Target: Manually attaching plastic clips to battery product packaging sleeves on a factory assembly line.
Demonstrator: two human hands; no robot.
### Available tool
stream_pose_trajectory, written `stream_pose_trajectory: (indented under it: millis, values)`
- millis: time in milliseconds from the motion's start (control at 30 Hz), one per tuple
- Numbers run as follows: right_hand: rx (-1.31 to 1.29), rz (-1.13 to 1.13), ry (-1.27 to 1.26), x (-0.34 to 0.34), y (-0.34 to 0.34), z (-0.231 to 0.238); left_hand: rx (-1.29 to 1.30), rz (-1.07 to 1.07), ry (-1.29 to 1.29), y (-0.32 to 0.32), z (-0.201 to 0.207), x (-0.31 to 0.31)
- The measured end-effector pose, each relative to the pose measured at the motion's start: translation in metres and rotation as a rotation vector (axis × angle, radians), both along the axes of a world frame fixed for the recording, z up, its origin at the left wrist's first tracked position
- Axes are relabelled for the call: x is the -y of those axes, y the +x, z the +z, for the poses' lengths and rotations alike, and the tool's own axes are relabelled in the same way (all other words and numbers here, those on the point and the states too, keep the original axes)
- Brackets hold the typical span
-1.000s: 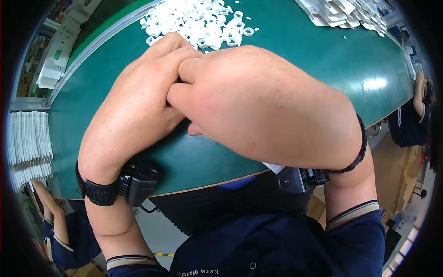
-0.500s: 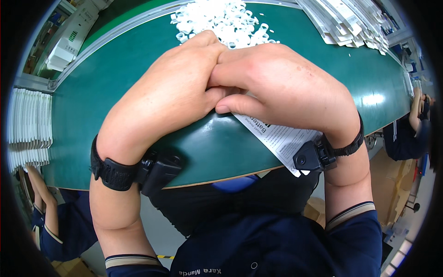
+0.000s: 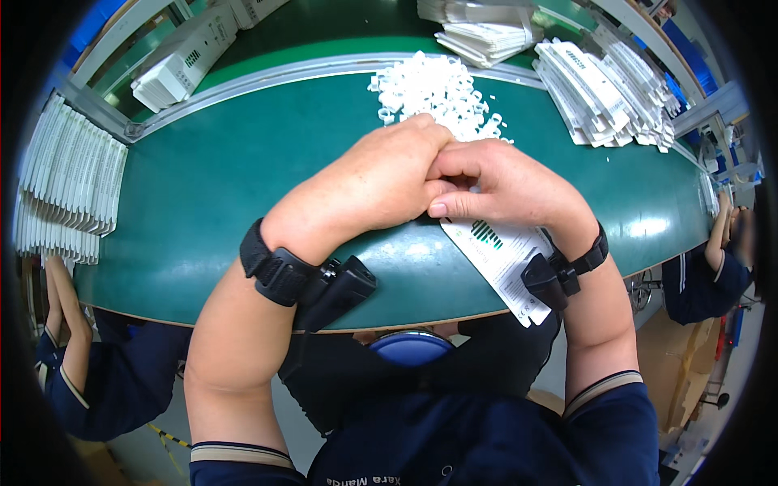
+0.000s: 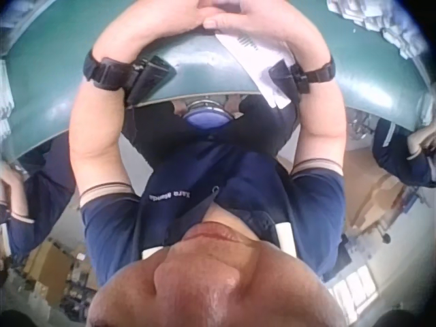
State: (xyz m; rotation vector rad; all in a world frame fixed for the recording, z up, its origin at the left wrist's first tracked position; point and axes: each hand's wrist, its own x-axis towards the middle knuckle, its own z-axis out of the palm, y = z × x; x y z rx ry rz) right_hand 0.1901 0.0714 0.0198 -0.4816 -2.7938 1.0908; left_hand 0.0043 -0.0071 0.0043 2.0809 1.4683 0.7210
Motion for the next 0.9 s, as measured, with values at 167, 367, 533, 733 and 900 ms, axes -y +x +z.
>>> stream_pose_trajectory:
  millis: [167, 367, 533, 733, 900]
  values:
    - [0.101, -0.009, -0.019, 0.003, -0.006, 0.007, 0.061, 0.001, 0.017, 0.000, -0.005, -0.004]
    - [0.241, 0.084, -0.079, -0.010, -0.022, 0.016, 0.120, 0.023, 0.045, 0.000, -0.009, -0.011]
    - [0.100, 0.039, -0.004, -0.005, -0.018, 0.009, 0.174, 0.031, 0.049, -0.002, -0.010, -0.012]
    - [0.033, 0.060, -0.023, -0.009, -0.006, 0.006, 0.305, 0.004, -0.008, -0.002, -0.009, -0.010]
    - [-0.177, -0.001, -0.135, -0.027, 0.011, 0.023, 0.498, 0.087, -0.184, -0.002, 0.000, -0.009]
